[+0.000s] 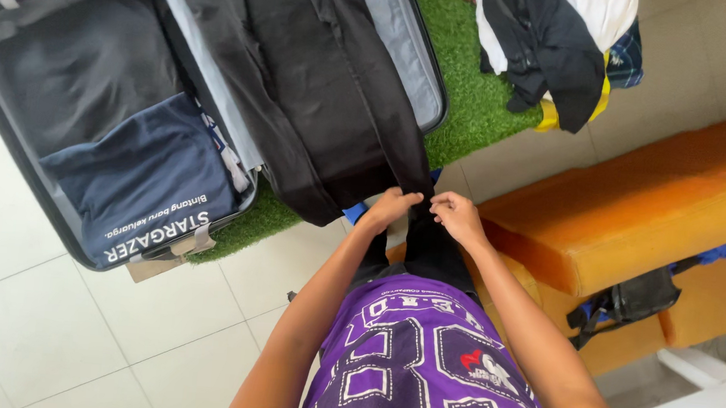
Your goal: The person packs a suitcase by placing clothes inside and smoothing them down.
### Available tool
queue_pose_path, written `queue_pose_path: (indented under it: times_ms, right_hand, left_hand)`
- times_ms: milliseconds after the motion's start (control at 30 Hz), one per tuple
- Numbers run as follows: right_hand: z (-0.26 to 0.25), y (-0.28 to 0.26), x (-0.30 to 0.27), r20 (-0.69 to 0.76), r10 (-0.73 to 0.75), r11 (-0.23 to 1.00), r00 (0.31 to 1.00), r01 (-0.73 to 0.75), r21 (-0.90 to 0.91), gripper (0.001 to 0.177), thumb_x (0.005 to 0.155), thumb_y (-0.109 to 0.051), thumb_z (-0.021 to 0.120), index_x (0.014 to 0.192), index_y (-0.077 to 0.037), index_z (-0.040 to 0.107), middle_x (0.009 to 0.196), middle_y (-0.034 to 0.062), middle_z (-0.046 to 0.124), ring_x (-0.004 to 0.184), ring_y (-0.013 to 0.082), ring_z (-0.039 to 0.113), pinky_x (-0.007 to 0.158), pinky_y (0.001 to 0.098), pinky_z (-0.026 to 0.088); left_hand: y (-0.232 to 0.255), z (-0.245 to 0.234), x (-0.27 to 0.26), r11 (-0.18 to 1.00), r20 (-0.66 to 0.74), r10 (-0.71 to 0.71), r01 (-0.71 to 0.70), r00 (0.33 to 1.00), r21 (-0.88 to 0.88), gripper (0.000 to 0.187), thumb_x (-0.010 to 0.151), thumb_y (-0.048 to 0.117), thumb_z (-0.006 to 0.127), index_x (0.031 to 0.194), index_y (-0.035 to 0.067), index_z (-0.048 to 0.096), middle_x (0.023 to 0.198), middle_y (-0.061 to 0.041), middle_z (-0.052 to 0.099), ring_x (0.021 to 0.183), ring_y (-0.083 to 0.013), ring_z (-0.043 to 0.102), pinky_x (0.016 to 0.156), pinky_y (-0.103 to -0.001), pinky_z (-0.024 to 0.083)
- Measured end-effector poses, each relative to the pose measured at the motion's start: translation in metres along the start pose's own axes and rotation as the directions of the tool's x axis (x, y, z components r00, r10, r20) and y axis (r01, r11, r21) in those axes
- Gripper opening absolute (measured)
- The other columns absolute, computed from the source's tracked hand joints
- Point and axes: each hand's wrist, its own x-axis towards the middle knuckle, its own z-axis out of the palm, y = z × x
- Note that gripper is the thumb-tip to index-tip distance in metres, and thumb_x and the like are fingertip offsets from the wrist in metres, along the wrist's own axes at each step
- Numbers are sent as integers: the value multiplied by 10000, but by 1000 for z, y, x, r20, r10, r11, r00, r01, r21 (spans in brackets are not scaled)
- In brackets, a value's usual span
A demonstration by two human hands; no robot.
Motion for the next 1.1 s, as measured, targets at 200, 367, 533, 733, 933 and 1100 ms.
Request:
queue_pose_path:
  times_ms: [200,367,533,733,933,1100]
  right_hand:
    - [-11,3,23,39,32,997,999,-34,71,255,930,-145,642,1139,-17,712,932,71,749,751,127,665,668,276,540]
    - [-23,-31,45,6,-30,997,1000,30,67,253,931,-136,642,1136,-5,714,930,66,754,741,135,673,665,278,538]
    - [-24,-109,44,-28,-345,928,938,337,-162,249,903,-114,681,1127,-16,730,879,63,758,760,118,703,718,281,575]
    - [-10,-188,56,131,-489,825,862,506,-250,327,892,-125,699,1203,-29,668,841,67,734,721,139,683,698,310,557]
    - [-25,-205,80,300,-394,844,869,471,-256,310,875,-144,706,1155,-32,635,804,59,706,689,160,668,678,319,545]
    - [-36,-205,94,424,-401,836,812,513,-193,294,881,-141,691,1143,-35,613,779,62,680,687,159,654,675,321,541]
  left_hand:
    - [6,-17,-45,919,-65,163,-128,984,372,549,868,377,692,1274,7,679,1190,-194,742,1117,-317,702,985,-398,518]
    - [66,-58,-91,964,-241,262,-264,934,23,496,914,308,696,1303,4,649,1117,-164,734,1025,-260,695,894,-366,540]
    - [140,-111,-49,820,-555,358,-537,751,-198,550,931,280,726,1347,-50,585,1197,-124,700,1038,-161,663,897,-300,527]
    - [218,-157,-8,865,-654,175,-432,736,-254,673,889,391,718,1375,-33,524,1140,-103,682,915,-150,693,802,-292,563]
    - [235,-179,40,972,-586,76,-191,807,-137,622,868,478,762,1208,-40,716,911,-86,722,737,-126,682,641,-251,531]
    - [235,-186,59,911,-467,62,-241,882,-334,684,883,393,801,1305,-97,578,1027,-142,524,946,-215,521,859,-373,476]
